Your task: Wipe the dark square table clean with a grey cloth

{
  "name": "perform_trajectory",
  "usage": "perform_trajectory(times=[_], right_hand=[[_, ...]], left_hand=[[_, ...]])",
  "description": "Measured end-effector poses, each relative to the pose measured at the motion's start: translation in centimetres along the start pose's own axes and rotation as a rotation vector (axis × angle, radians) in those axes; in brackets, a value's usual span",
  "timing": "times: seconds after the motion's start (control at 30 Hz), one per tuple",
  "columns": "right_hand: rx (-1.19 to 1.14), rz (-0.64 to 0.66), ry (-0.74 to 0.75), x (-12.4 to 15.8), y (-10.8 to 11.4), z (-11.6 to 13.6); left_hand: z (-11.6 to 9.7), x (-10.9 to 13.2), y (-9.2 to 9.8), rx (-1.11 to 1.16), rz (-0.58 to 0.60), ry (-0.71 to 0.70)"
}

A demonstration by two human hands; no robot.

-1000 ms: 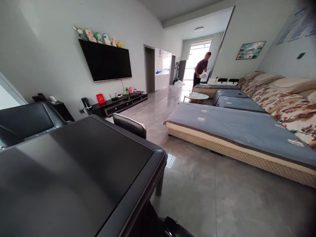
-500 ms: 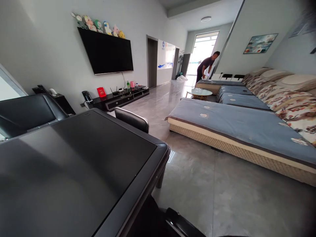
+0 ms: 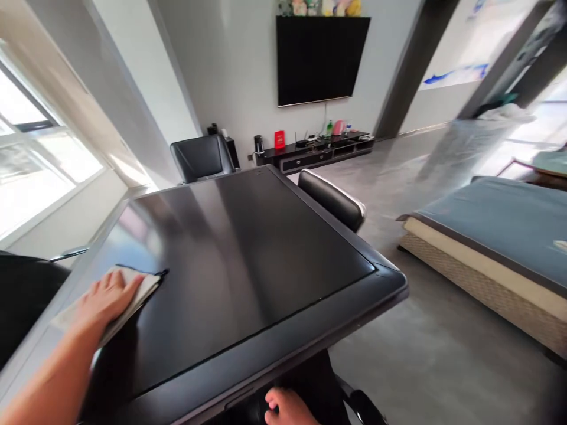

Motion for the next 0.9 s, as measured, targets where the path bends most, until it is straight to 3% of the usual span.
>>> perform_trajectory(times=[0.07,0.17,0.3,0.4,0.5,0.63,0.9], right_hand=[[0.043,-0.003,0.015,0.0,0.0,-0.1],[0.071,-0.023,0.034,0.1,0.2,-0.1],[0.064,-0.001,0.063,-0.2,0.3,-0.6],[0.053,-0.009,0.085,-0.6,0.2,-1.0],[0.018,-0.026,0.103,-0.6,0.3,-0.9],[-0.015,-0.041,0.088,0.0,0.8,-0.4],[-0.027,-0.044,0.117,-0.2,0.6,-0.4]], left_hand=[[-3.2,-2.2,0.3,0.044,-0.053,0.0],[-10.9,-3.7,1.8,0.137,-0.101,-0.132],[-21.0,-2.1,3.8,0.169,-0.164,-0.36],[-25.6,0.3,4.2,0.223,-0.206,-0.491],[-27.3,2.2,4.0,0.271,-0.24,-0.554],[-26.9,3.3,3.9,0.331,-0.316,-0.524],[-27.5,2.5,4.2,0.257,-0.201,-0.51]])
Point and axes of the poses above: each hand's wrist, its own x-axis away from the middle knuckle, its own y-axis out of the back of the hand, z = x × y, the point moved 3 cm from there along -x, towards the middle knuckle, and after that the axes turned 6 degrees about -y, right-handed, at the moved point
